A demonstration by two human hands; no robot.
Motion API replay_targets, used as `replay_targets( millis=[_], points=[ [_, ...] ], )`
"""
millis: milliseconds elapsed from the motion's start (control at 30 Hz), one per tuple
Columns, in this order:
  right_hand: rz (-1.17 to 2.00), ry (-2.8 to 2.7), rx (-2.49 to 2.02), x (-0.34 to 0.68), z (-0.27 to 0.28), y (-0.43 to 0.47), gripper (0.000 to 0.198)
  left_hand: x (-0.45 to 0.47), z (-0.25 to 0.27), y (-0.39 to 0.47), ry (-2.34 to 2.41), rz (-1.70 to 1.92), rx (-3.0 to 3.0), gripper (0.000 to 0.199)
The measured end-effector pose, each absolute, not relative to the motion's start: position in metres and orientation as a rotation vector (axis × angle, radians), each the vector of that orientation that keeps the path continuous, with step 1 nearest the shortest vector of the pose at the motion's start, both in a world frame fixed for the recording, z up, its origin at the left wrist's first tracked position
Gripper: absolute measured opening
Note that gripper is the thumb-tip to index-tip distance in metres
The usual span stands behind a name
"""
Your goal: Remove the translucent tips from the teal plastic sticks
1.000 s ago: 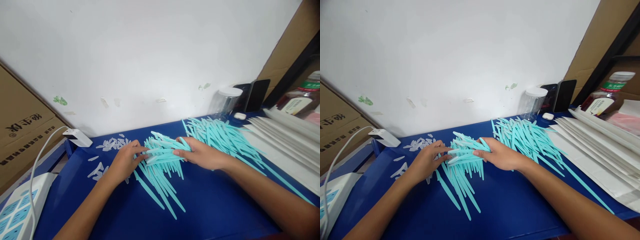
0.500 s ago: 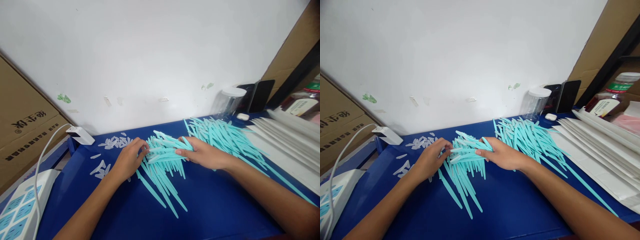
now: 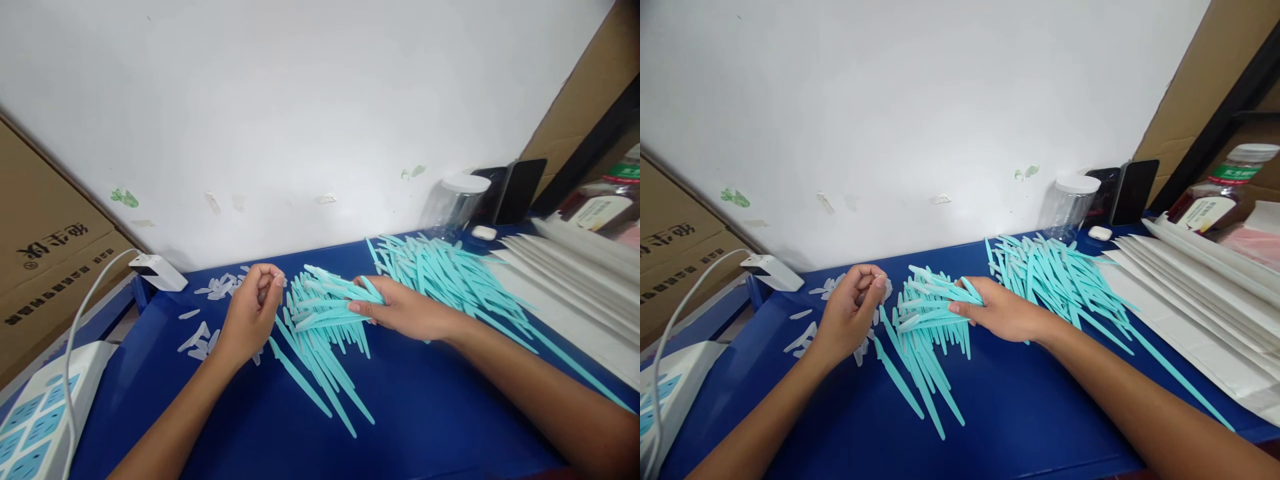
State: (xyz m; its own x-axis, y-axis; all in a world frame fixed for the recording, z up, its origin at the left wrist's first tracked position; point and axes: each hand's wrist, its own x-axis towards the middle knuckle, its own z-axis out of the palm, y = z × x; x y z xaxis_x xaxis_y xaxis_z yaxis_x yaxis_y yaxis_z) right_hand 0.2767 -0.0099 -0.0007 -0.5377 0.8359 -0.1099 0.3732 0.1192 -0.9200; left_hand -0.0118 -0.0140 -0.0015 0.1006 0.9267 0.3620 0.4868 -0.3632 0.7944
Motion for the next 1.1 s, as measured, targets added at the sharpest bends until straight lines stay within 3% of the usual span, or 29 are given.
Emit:
replay_targets(
  millis=[233, 1100],
  points=[
    [1.451, -1.952, -1.062, 0.274, 0.001, -0.01, 0.032, -0.011, 0.003, -0.014, 1.361, 1.214, 1.741, 0.024],
    [1.573, -2.012, -0.997, 0.272, 0.003, -0.015, 0.033, -0.001, -0.001, -0.029, 1.354, 1.27, 2.018, 0.018]
  ],
)
